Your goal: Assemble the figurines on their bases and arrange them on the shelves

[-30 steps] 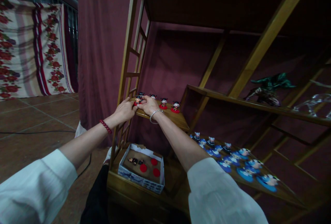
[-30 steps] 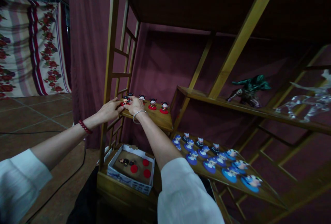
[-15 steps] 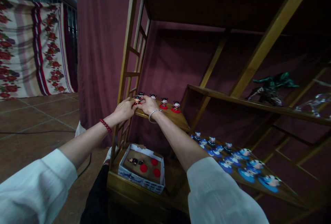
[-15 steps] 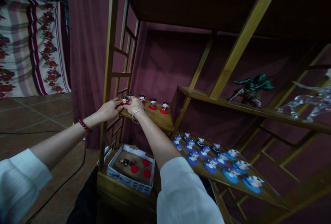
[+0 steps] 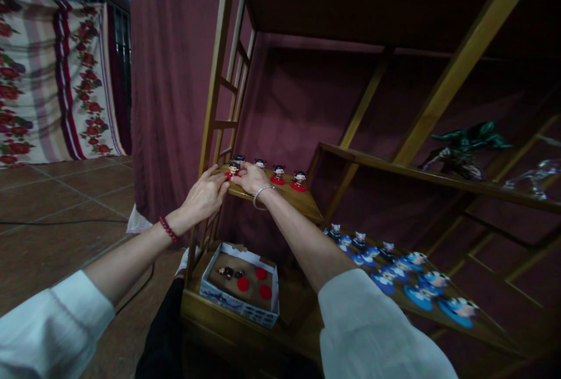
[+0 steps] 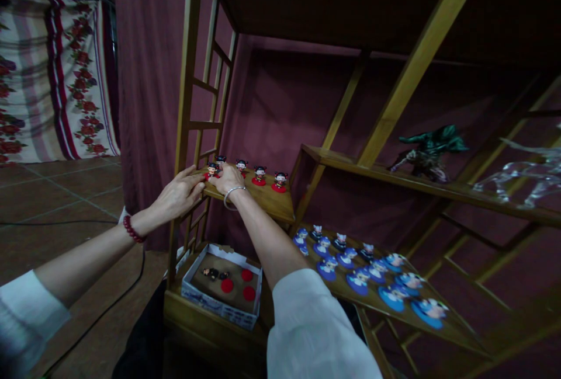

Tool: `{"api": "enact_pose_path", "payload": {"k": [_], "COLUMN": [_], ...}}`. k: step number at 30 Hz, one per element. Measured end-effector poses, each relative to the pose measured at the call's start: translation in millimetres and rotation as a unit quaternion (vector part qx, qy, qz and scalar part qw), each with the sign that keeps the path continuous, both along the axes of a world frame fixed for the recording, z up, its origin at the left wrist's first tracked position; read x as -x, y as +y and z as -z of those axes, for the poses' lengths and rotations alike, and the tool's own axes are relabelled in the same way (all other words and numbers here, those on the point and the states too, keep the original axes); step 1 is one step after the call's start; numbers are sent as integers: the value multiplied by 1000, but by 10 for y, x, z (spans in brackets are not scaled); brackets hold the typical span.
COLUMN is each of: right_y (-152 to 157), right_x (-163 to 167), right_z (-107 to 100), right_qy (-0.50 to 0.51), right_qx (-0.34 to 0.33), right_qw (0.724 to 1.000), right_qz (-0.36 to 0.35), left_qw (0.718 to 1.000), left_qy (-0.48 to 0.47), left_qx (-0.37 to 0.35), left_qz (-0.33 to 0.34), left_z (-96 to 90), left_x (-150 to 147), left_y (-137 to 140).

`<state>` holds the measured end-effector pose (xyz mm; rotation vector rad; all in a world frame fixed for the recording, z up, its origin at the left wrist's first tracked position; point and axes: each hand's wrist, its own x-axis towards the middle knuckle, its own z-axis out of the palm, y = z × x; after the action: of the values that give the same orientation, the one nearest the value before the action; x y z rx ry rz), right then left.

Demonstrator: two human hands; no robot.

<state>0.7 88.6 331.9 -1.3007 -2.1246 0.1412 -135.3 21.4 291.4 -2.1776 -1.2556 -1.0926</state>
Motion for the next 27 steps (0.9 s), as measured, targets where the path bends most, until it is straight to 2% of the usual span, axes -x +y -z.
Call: {"api": "enact_pose_path", "payload": {"k": [6, 21, 27], "right_y": [-7, 27, -7], "right_x": [7, 31, 27], "right_z": [-4, 15, -8], "right_qy": [6, 46, 60], "right_qx": [7, 30, 37], "right_qw": [1000, 998, 997], "right_qz": [-5, -10, -19], "left_qw": [1000, 999, 999], "left_qy": [21, -5, -15], "left_qx": [1, 18, 16], "left_qz": [-7, -48, -41], "left_z": [13, 26, 22], "left_x": [4, -38, -49], "left_y": [-19, -27, -28]}}
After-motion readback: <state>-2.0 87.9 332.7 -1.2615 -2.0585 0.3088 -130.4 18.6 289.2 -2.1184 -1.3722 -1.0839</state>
